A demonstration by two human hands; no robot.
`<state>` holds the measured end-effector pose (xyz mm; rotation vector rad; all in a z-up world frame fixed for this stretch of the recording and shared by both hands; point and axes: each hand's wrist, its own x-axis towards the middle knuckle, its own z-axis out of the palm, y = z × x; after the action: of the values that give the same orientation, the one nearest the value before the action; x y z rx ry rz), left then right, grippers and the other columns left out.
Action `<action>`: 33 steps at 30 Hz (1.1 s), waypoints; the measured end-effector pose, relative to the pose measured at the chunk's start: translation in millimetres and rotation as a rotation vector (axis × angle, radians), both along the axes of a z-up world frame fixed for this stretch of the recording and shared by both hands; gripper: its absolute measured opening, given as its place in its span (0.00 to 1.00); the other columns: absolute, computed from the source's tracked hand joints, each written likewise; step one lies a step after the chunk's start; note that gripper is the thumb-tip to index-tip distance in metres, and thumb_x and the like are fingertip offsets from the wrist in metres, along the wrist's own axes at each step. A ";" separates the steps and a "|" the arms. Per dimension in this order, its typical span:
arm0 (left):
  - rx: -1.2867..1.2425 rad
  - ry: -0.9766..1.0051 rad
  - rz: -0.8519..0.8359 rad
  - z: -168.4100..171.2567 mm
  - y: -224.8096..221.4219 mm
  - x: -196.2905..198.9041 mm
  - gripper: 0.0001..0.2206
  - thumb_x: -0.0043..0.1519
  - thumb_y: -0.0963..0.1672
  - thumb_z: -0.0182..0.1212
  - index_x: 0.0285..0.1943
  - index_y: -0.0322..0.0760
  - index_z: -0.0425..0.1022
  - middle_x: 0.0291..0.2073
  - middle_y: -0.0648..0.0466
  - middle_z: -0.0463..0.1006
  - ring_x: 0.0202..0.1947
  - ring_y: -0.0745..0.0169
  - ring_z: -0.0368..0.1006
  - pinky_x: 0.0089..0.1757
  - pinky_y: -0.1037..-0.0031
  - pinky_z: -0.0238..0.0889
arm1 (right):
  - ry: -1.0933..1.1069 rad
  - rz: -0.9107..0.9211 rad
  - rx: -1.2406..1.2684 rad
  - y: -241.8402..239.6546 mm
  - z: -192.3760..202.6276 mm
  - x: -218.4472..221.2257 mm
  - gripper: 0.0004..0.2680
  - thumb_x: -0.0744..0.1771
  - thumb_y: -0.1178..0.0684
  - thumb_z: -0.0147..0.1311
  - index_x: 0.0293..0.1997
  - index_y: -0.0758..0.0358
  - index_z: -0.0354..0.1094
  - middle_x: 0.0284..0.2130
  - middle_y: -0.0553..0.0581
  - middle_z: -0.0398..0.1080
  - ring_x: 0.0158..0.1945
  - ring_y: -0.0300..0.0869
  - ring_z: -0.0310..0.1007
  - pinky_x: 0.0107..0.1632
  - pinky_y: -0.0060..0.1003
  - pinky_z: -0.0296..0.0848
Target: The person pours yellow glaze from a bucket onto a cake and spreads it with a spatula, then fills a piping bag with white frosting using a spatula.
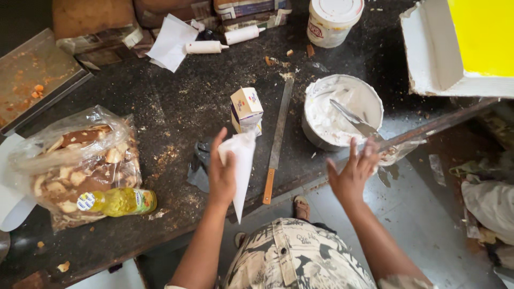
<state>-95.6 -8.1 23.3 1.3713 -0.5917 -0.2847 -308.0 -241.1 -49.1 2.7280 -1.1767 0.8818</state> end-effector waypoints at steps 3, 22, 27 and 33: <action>0.142 -0.390 -0.045 6.2 -13.1 -21.0 0.29 0.76 0.56 0.47 0.78 0.33 0.59 0.68 0.41 0.68 0.67 0.45 0.68 0.65 0.61 0.60 | -0.543 0.457 1.060 39.0 27.9 11.9 0.36 0.66 0.44 0.59 0.78 0.57 0.32 0.78 0.68 0.35 0.47 0.54 0.70 0.37 0.50 0.64; -0.004 -0.041 -0.142 12.2 -31.2 -42.5 0.39 0.64 0.49 0.65 0.76 0.34 0.41 0.60 0.39 0.64 0.52 0.50 0.71 0.46 0.64 0.69 | -0.766 0.930 1.172 44.4 96.4 116.3 0.09 0.67 0.64 0.47 0.48 0.72 0.74 0.50 0.64 0.74 0.55 0.44 0.74 0.59 0.36 0.72; -0.049 0.741 -0.600 11.8 -9.5 -30.7 0.26 0.61 0.48 0.67 0.65 0.35 0.64 0.39 0.45 0.75 0.26 0.62 0.77 0.27 0.71 0.75 | -0.711 1.015 1.403 38.5 130.5 120.0 0.10 0.68 0.62 0.46 0.51 0.71 0.73 0.52 0.61 0.74 0.56 0.43 0.74 0.59 0.32 0.72; 0.080 0.534 -0.633 14.7 -6.4 -16.5 0.23 0.60 0.43 0.70 0.61 0.29 0.67 0.40 0.48 0.79 0.30 0.64 0.78 0.33 0.70 0.78 | -0.561 1.067 1.140 57.1 146.7 111.6 0.08 0.69 0.61 0.50 0.50 0.74 0.72 0.54 0.61 0.74 0.54 0.39 0.74 0.56 0.33 0.72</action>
<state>-112.1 -14.4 38.0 1.0839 -0.5486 -1.1557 -196.3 -184.0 97.6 4.3667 0.0726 1.4017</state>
